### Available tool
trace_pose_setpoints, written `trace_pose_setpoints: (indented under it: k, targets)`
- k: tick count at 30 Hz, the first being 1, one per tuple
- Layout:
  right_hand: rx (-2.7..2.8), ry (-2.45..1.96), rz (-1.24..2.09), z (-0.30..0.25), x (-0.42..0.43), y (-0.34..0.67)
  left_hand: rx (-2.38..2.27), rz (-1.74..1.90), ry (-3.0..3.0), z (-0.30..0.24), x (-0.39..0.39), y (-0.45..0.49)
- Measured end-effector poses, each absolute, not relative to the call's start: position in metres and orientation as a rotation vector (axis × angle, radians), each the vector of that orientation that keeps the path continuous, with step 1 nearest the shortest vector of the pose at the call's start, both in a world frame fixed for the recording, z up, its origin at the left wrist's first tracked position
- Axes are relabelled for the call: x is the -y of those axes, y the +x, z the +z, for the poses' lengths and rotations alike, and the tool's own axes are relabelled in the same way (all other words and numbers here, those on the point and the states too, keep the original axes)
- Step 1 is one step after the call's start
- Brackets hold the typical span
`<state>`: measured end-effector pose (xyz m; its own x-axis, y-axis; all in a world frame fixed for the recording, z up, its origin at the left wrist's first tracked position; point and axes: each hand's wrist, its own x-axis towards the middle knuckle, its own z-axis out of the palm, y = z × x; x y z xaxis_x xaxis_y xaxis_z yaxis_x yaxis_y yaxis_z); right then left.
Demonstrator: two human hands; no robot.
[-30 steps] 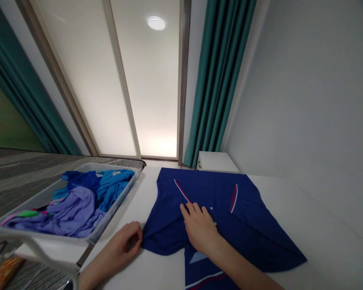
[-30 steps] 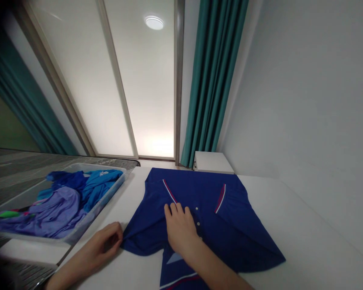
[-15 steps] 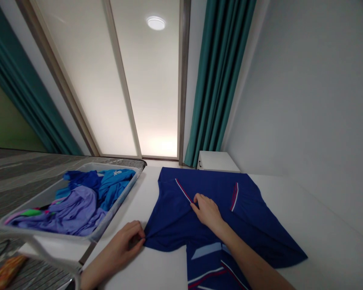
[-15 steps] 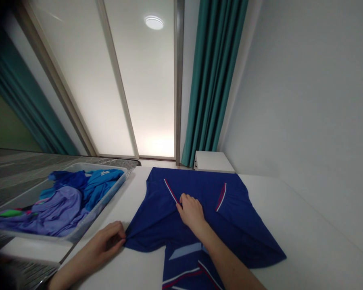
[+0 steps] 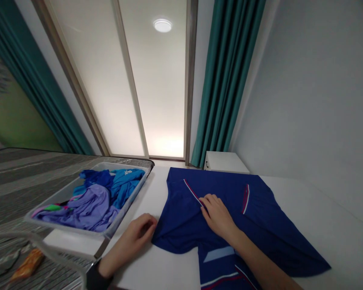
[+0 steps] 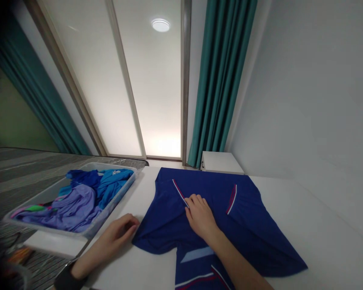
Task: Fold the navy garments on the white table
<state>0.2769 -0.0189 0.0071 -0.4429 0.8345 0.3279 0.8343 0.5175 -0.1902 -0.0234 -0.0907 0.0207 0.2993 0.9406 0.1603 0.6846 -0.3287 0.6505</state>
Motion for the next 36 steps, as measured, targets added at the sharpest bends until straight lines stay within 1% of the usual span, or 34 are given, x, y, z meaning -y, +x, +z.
trace_pose_setpoints:
  k: [2,4,7,10,12,25,30,36]
  targets:
    - [2.464,-1.235,0.015,0.011,0.025,0.271,-1.466,0.763,2.267,0.025,0.085,-0.016]
    - [2.539,-1.142,0.062,0.013,0.032,0.262,-1.468,0.717,2.444,0.027,0.079,-0.005]
    - [2.665,-1.088,0.205,0.012,0.040,0.251,-1.458,0.552,2.632,0.018,0.068,0.011]
    - [2.754,-1.079,0.376,0.011,0.041,0.249,-1.466,0.391,2.707,0.002,0.062,0.018]
    - [2.774,-1.072,0.431,0.010,0.039,0.252,-1.454,0.326,2.727,-0.006,0.060,0.017]
    - [2.776,-1.062,0.511,0.012,0.051,0.265,-1.374,0.223,2.714,0.001,0.061,0.010]
    - [2.760,-1.092,0.562,0.015,0.062,0.263,-1.348,0.270,2.721,0.001,0.059,0.008]
    - [2.736,-1.131,0.524,0.012,0.071,0.260,-1.340,0.271,2.705,0.001,0.058,0.006]
